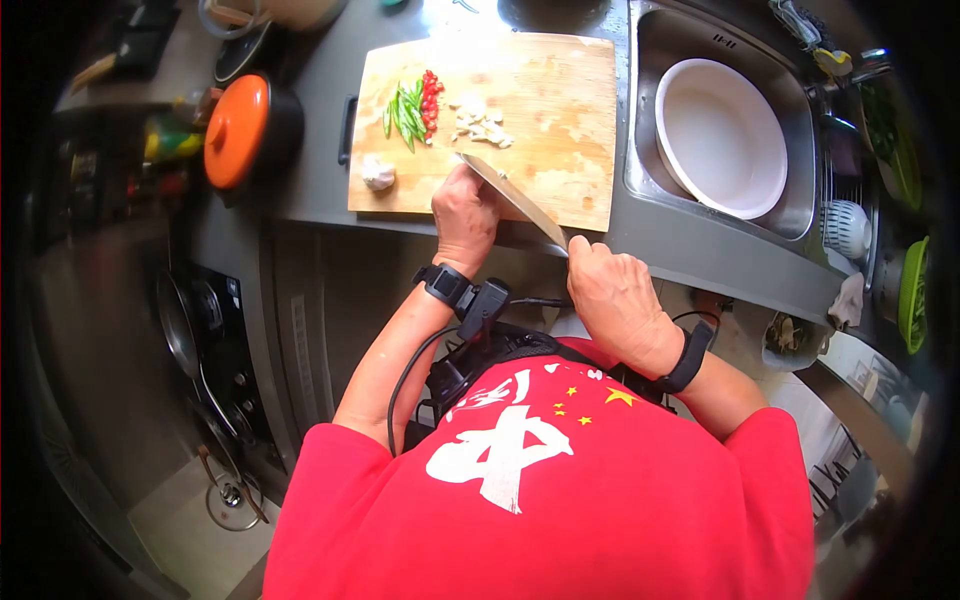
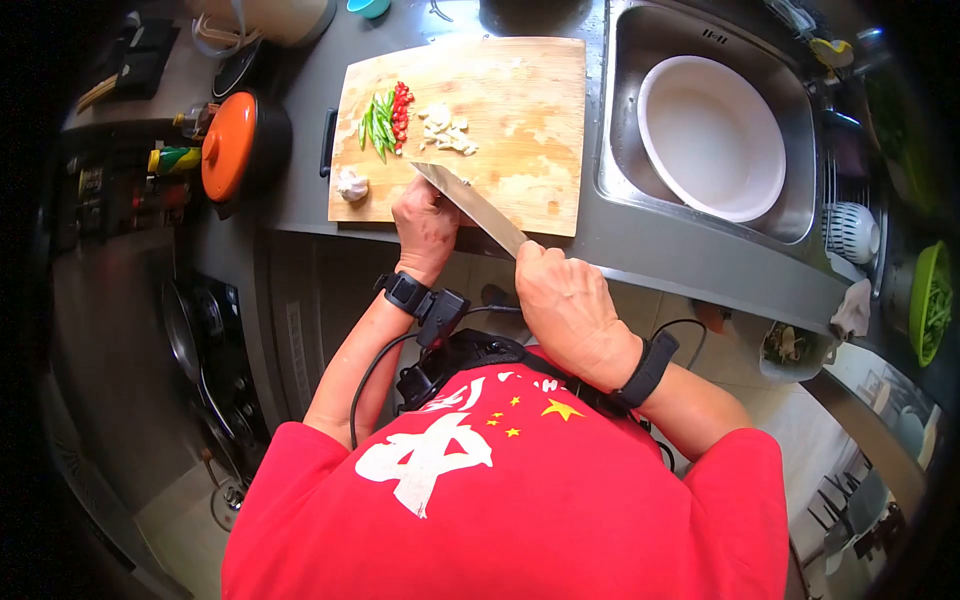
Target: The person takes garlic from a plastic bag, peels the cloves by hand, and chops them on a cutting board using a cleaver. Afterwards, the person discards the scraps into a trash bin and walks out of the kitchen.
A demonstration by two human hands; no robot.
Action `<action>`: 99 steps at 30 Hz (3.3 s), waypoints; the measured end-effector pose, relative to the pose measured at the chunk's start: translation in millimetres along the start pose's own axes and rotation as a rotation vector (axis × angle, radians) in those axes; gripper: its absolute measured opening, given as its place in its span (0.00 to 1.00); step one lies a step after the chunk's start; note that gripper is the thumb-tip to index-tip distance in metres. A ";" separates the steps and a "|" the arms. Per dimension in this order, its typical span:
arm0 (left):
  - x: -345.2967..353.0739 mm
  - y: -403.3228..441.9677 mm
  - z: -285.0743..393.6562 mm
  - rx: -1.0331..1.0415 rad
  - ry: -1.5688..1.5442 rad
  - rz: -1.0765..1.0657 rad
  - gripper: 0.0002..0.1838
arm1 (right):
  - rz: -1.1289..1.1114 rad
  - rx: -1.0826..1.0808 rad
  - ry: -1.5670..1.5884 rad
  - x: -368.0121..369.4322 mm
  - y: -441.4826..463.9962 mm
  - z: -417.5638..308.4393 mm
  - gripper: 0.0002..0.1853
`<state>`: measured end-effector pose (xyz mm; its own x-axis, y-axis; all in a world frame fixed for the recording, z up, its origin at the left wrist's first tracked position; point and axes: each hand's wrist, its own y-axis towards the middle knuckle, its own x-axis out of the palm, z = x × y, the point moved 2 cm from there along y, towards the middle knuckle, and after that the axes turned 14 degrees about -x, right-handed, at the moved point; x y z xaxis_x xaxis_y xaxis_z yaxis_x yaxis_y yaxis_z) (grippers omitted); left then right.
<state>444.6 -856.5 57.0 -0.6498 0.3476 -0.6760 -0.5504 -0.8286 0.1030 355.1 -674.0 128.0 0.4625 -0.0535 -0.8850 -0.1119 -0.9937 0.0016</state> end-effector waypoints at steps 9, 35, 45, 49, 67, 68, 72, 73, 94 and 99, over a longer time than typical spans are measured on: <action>0.9 6.0 -0.3 0.069 0.054 -0.009 0.02 | -0.028 0.021 0.129 -7.5 14.5 5.0 0.02; 6.1 -8.6 -22.9 0.023 -0.188 0.065 0.07 | 0.062 0.163 0.405 13.5 38.2 45.3 0.14; -5.1 -0.4 -8.7 0.199 0.079 -0.074 0.09 | 0.060 0.148 0.367 15.3 39.7 44.6 0.14; -7.7 0.3 -8.0 0.222 0.047 -0.106 0.10 | 0.077 0.138 0.335 14.9 39.7 44.1 0.14; -6.3 -1.1 -13.2 0.114 -0.105 0.000 0.07 | 0.064 0.182 0.335 17.8 39.8 35.5 0.13; -8.4 -1.8 -13.5 0.051 -0.141 -0.011 0.07 | 0.074 0.180 0.331 18.6 39.5 35.3 0.13; -18.1 -0.8 -26.7 -0.068 -0.324 0.049 0.07 | 0.070 0.188 0.317 20.4 38.3 35.3 0.13; -20.6 0.8 -34.0 -0.151 -0.464 0.039 0.07 | 0.083 0.189 0.340 20.1 38.0 34.7 0.13; -100.1 2.8 -59.4 -0.309 -0.585 -0.014 0.05 | 0.136 0.252 0.511 34.0 8.4 -12.0 0.10; -71.7 17.8 -53.4 -0.210 -0.322 -0.159 0.06 | 0.322 0.563 0.481 17.0 -41.7 2.2 0.08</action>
<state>509.4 -919.6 68.3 -0.7146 0.5703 -0.4051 -0.5596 -0.8135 -0.1581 365.6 -633.3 111.8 0.6457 -0.4927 -0.5834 -0.6710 -0.7307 -0.1256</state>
